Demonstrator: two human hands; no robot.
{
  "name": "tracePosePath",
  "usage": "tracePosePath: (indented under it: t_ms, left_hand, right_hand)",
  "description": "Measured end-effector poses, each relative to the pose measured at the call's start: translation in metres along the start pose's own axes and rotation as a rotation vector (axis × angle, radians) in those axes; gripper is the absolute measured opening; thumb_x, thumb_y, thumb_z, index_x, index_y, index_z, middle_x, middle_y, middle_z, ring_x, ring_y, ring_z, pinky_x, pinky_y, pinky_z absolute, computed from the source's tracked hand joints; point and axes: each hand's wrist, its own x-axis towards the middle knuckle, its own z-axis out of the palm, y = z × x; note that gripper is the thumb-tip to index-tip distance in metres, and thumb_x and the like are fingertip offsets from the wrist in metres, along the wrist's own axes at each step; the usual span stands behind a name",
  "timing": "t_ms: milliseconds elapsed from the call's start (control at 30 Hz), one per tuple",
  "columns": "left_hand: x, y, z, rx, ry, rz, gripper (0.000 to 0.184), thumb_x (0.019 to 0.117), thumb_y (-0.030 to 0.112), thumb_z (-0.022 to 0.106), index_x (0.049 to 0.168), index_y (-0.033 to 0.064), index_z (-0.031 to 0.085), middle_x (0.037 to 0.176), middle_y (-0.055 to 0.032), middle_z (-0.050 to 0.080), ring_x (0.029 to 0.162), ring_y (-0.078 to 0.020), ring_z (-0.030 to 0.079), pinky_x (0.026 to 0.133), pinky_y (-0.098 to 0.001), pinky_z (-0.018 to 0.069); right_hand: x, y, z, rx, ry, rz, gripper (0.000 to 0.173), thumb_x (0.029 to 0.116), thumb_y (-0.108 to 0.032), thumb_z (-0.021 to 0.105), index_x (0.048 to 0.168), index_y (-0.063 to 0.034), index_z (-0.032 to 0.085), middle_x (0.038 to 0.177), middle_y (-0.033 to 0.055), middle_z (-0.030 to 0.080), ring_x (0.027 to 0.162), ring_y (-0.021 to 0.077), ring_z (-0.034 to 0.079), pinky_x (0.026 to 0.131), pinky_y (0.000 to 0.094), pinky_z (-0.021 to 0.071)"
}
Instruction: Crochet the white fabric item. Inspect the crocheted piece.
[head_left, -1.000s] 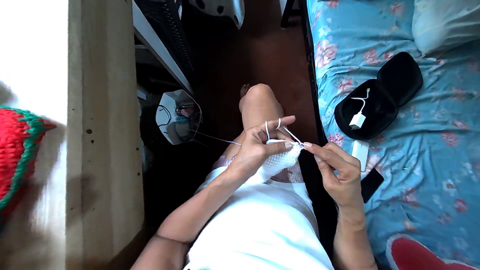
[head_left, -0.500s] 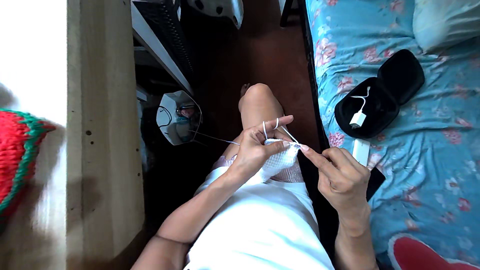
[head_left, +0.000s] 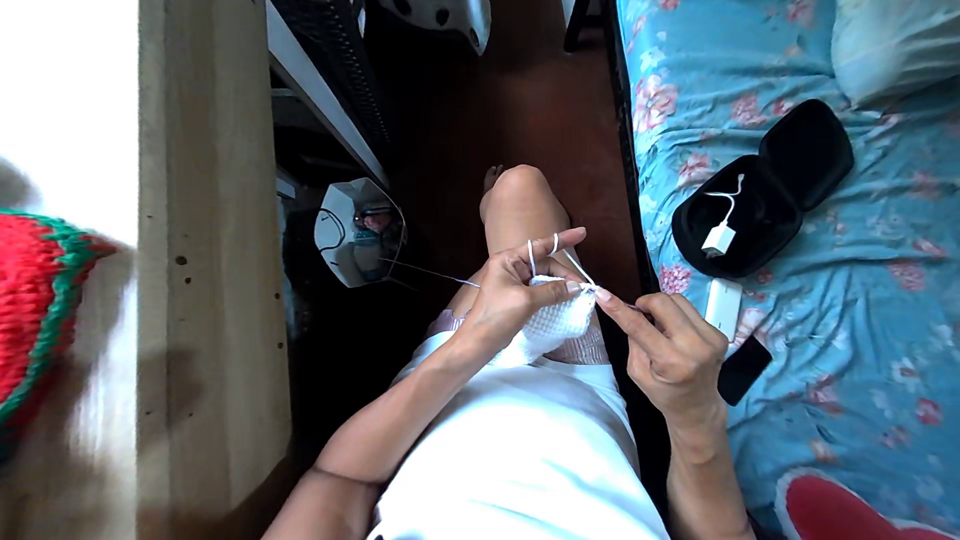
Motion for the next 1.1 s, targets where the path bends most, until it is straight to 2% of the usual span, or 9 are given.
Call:
tracePosePath:
  t_ms: [167,233,300,367,433,533,633,733,1100]
  left_hand:
    - [-0.003,0.002,0.002,0.07,0.012,0.084,0.059,0.0867,-0.015,0.063,0.143,-0.0005,0.055,0.087,-0.0094,0.076,0.072,-0.01,0.071,0.069,-0.0237,0.0594]
    - [-0.005,-0.004,0.006,0.255,0.008,0.289,0.061,0.0854,-0.014,0.065,0.144,-0.0044,0.052,0.09,-0.0066,0.076,0.076,-0.0076,0.071,0.072,-0.0231,0.0598]
    - [-0.003,-0.019,0.01,0.494,-0.003,0.623,0.055,0.0862,-0.012,0.065,0.14,-0.0113,0.052,0.096,-0.0111,0.074,0.083,-0.01,0.071,0.08,-0.0271,0.0604]
    - [-0.002,-0.035,0.014,0.7,0.053,0.867,0.042,0.0902,-0.006,0.066,0.132,-0.0086,0.06,0.091,-0.0152,0.073,0.08,-0.0139,0.07,0.077,-0.0284,0.0596]
    - [-0.004,-0.045,0.019,0.713,0.096,0.922,0.031,0.0936,-0.002,0.065,0.125,-0.0039,0.065,0.089,-0.0139,0.073,0.08,-0.0144,0.069,0.077,-0.0264,0.057]
    - [-0.01,-0.037,0.025,0.317,0.096,0.615,0.045,0.0913,-0.005,0.067,0.136,-0.0004,0.061,0.102,-0.0047,0.075,0.092,-0.0075,0.071,0.085,-0.0259,0.0592]
    - [-0.01,-0.017,0.022,0.107,0.105,0.316,0.059,0.0861,-0.01,0.067,0.143,-0.0024,0.053,0.09,0.0007,0.073,0.082,-0.0054,0.069,0.08,-0.0253,0.0589]
    - [-0.008,-0.005,0.016,0.093,0.067,0.202,0.064,0.0844,-0.011,0.065,0.146,-0.0008,0.051,0.083,0.0017,0.072,0.075,-0.0044,0.067,0.075,-0.0226,0.0582]
    - [-0.004,0.016,-0.004,-0.038,-0.061,-0.003,0.058,0.0862,-0.01,0.061,0.142,0.0031,0.058,0.078,-0.0066,0.071,0.067,-0.0084,0.066,0.068,-0.0231,0.0577]
  right_hand:
    - [-0.001,0.005,0.003,0.238,0.0,0.078,0.031,0.0979,-0.003,0.056,0.111,-0.0143,0.082,0.078,0.0091,0.065,0.071,0.0144,0.06,0.063,0.0239,0.047]
    - [0.0,0.002,0.004,0.405,-0.011,0.168,0.029,0.0977,-0.004,0.056,0.112,-0.0095,0.08,0.079,0.0065,0.064,0.072,0.0057,0.057,0.066,0.0159,0.0465]
    - [0.003,-0.011,0.005,0.468,-0.011,0.274,0.029,0.0968,-0.003,0.056,0.115,-0.0056,0.079,0.081,0.0062,0.064,0.071,0.0017,0.056,0.066,0.012,0.046]
    - [0.009,-0.026,0.006,0.521,0.001,0.405,0.03,0.0948,-0.001,0.057,0.119,-0.0009,0.075,0.088,0.0066,0.068,0.074,-0.0008,0.06,0.069,0.0108,0.0503]
    - [0.016,-0.032,0.006,0.687,0.044,0.517,0.034,0.0929,0.003,0.06,0.126,0.0048,0.068,0.095,0.0054,0.072,0.079,-0.0017,0.065,0.074,0.0119,0.055]
    - [0.018,-0.031,0.009,0.766,0.125,0.498,0.033,0.0929,0.004,0.061,0.126,0.0084,0.063,0.09,0.0011,0.069,0.077,-0.0036,0.062,0.071,0.0114,0.0542]
    - [0.009,-0.023,0.017,0.412,0.203,0.254,0.019,0.0994,-0.007,0.06,0.109,0.0063,0.069,0.089,0.0103,0.071,0.08,0.0027,0.066,0.076,0.0134,0.0539]
    - [0.005,-0.013,0.015,0.226,0.225,0.118,0.018,0.1015,-0.01,0.058,0.099,0.0015,0.072,0.085,0.013,0.07,0.077,0.01,0.066,0.071,0.0162,0.0525]
    - [0.003,0.001,0.009,0.136,0.192,-0.045,0.018,0.1005,-0.006,0.057,0.099,-0.0004,0.074,0.082,0.0132,0.069,0.074,0.0178,0.064,0.067,0.024,0.0517]
